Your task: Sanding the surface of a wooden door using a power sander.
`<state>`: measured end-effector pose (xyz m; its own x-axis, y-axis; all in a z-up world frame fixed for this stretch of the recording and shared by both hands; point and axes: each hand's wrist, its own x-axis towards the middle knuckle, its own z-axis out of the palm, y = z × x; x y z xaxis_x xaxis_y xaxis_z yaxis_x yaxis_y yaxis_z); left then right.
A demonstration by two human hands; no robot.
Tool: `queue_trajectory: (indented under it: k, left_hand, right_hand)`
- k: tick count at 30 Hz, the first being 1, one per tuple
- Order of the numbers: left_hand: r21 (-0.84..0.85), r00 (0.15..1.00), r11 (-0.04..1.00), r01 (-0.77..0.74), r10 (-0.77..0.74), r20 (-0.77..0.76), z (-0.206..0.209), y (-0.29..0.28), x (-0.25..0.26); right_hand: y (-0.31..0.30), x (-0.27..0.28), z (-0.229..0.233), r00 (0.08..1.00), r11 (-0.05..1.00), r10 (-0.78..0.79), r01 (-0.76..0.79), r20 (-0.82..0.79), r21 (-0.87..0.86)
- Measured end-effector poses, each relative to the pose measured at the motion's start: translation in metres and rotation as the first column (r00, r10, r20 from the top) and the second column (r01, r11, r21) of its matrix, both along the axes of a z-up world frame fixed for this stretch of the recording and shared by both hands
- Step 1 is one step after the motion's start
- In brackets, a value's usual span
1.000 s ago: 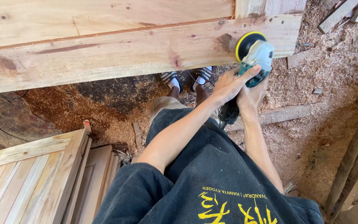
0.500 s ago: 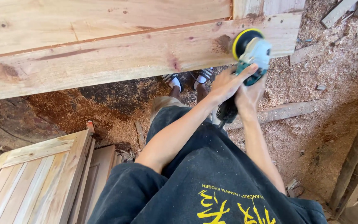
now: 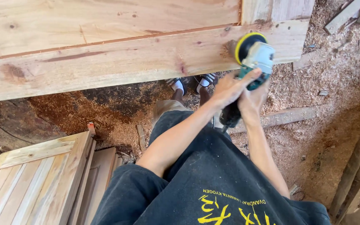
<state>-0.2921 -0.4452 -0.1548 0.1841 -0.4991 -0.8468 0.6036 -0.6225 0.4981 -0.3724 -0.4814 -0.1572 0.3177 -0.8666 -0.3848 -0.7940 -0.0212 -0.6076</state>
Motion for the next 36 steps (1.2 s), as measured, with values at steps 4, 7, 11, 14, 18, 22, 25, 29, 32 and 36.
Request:
queue_trajectory:
  k: [4,7,11,14,18,22,25,29,32,36]
  left_hand:
    - [-0.049,0.999,0.998,0.046,-0.046,0.010,0.011,-0.011,-0.008]
    - [-0.053,0.999,0.998,0.047,-0.045,0.025,0.005,-0.005,-0.009]
    - [0.001,0.995,1.000,0.016,-0.016,0.095,-0.001,0.001,0.004]
    - [0.014,0.992,1.000,0.011,-0.013,0.126,0.006,-0.007,0.009]
    - [0.018,0.989,1.000,0.026,-0.029,0.145,0.006,-0.010,0.005]
    - [0.041,0.991,0.998,-0.040,0.034,0.131,-0.026,0.001,-0.005]
    - [0.069,0.989,0.996,-0.059,0.049,0.141,-0.017,0.003,-0.006]
    - [0.008,0.998,0.999,0.034,-0.035,0.056,0.003,-0.014,-0.002]
    - [0.014,0.996,0.999,0.042,-0.043,0.084,-0.009,-0.009,-0.001]
    - [0.040,0.992,0.999,0.032,-0.036,0.117,0.001,-0.002,0.016]
  right_hand:
    - [-0.019,-0.037,-0.013,0.999,0.999,-0.042,0.043,0.011,-0.032]
    - [-0.011,-0.022,-0.001,0.996,1.000,-0.031,0.031,0.083,-0.003]
    - [-0.010,-0.005,-0.003,0.996,1.000,-0.004,0.003,0.086,0.015]
    - [-0.022,-0.004,-0.005,0.995,1.000,0.025,-0.026,0.101,0.011]
    - [-0.027,-0.011,-0.008,0.994,0.998,0.059,-0.058,0.090,-0.004]
    - [-0.009,0.002,-0.008,0.994,0.994,0.088,-0.093,0.072,0.064]
    - [-0.005,0.002,-0.001,0.990,0.994,0.101,-0.105,0.103,0.038]
    - [-0.016,0.003,0.006,0.996,0.997,0.073,-0.073,0.055,0.000]
    - [-0.020,0.001,-0.008,0.996,0.997,0.073,-0.073,0.053,-0.012]
    - [-0.016,0.012,-0.008,0.992,0.996,0.094,-0.094,0.087,-0.001]
